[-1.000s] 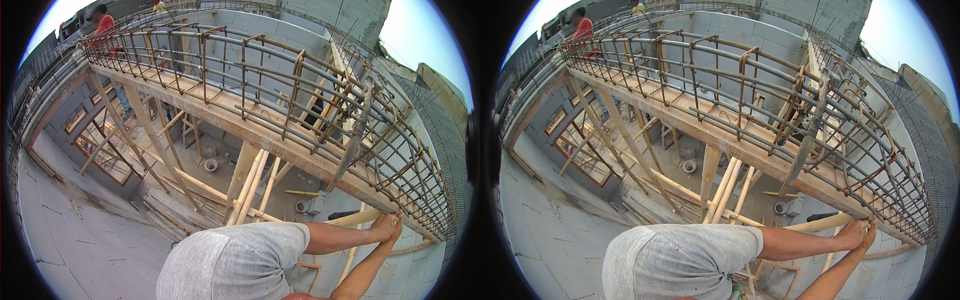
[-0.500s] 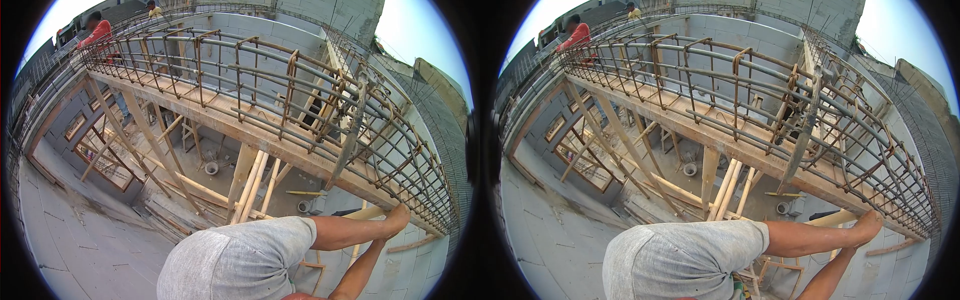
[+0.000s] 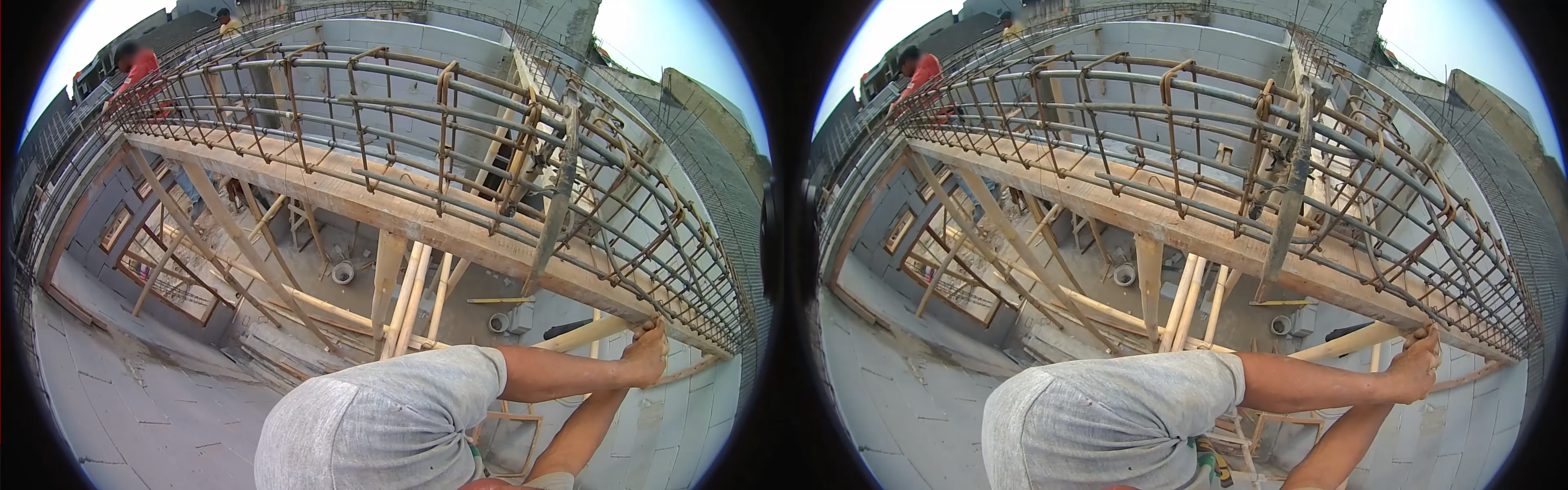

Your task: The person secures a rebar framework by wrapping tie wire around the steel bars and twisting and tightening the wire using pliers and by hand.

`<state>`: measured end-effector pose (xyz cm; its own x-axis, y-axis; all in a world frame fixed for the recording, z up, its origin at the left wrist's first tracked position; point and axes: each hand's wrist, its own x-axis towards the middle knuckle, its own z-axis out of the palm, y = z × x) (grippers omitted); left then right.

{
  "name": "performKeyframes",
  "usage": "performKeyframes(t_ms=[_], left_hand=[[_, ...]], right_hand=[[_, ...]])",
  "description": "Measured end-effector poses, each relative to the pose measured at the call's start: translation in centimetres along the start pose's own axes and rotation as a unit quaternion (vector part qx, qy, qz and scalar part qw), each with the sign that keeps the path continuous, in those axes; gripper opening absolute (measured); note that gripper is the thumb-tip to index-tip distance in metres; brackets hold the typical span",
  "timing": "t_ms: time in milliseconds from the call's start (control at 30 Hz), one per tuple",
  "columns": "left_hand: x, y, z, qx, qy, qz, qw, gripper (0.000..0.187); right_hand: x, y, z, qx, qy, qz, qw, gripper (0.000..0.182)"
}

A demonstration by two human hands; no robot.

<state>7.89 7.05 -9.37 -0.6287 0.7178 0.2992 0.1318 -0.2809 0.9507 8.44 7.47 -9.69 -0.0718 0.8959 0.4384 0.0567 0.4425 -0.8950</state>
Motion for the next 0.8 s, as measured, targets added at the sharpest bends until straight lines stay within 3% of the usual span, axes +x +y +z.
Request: performKeyframes(t_ms=[33, 67, 133, 200, 267, 300, 367, 433, 500, 567, 667, 767, 800], left_hand=[[-1.3, 0.5, -0.5, 0.010, -0.010, 0.008, 1.000, 0.024], [-2.8, 1.2, -1.2, 0.020, -0.026, 0.020, 0.999, 0.024], [-5.3, 2.4, -2.6, 0.040, -0.068, 0.037, 0.996, 0.025], [-6.0, 1.0, -3.0, 0.082, -0.107, 0.092, 0.987, 0.035], [-6.4, 2.1, -3.9, 0.035, -0.164, 0.009, 0.986, 0.043], [-7.0, 3.5, -4.6, 0.026, -0.183, -0.034, 0.982, 0.045], [-7.3, 1.5, -4.6, 0.086, -0.184, 0.010, 0.979, 0.046], [-7.5, 0.0, -4.1, 0.120, -0.172, 0.044, 0.977, 0.046], [-8.2, -0.3, -4.2, 0.135, -0.164, 0.061, 0.975, 0.046], [-8.3, -0.2, -4.0, 0.095, -0.168, 0.044, 0.980, 0.045], [-8.1, -1.3, -4.1, 0.131, -0.181, 0.057, 0.973, 0.046], [-8.7, -3.0, -4.9, 0.143, -0.184, 0.046, 0.971, 0.049], [-8.8, -3.2, -5.1, 0.148, -0.195, 0.025, 0.969, 0.051]], right_hand=[[2.8, 7.7, 0.0, 0.218, -0.107, -0.091, 0.966, 0.038], [3.7, 10.2, -0.7, 0.259, -0.162, -0.068, 0.950, 0.037], [3.1, 9.2, -0.9, 0.313, -0.189, 0.034, 0.930, 0.035], [2.6, 8.3, -0.8, 0.431, -0.217, 0.132, 0.866, 0.032], [2.8, 7.2, -0.5, 0.495, -0.228, 0.195, 0.816, 0.030], [3.1, 7.0, -0.6, 0.467, -0.214, 0.196, 0.835, 0.029], [3.7, 6.7, -1.1, 0.364, -0.176, 0.182, 0.896, 0.027], [3.3, 5.9, -3.6, 0.151, -0.122, 0.143, 0.971, 0.026], [4.0, 5.1, -4.5, -0.002, -0.096, 0.093, 0.991, 0.026], [5.9, 4.7, -5.2, -0.094, -0.089, 0.042, 0.991, 0.027], [8.1, 3.9, -6.7, -0.168, -0.112, 0.048, 0.978, 0.026], [8.0, 2.1, -6.0, -0.322, -0.101, -0.267, 0.902, 0.027], [7.4, 1.4, -5.2, -0.397, -0.125, -0.282, 0.865, 0.032]])
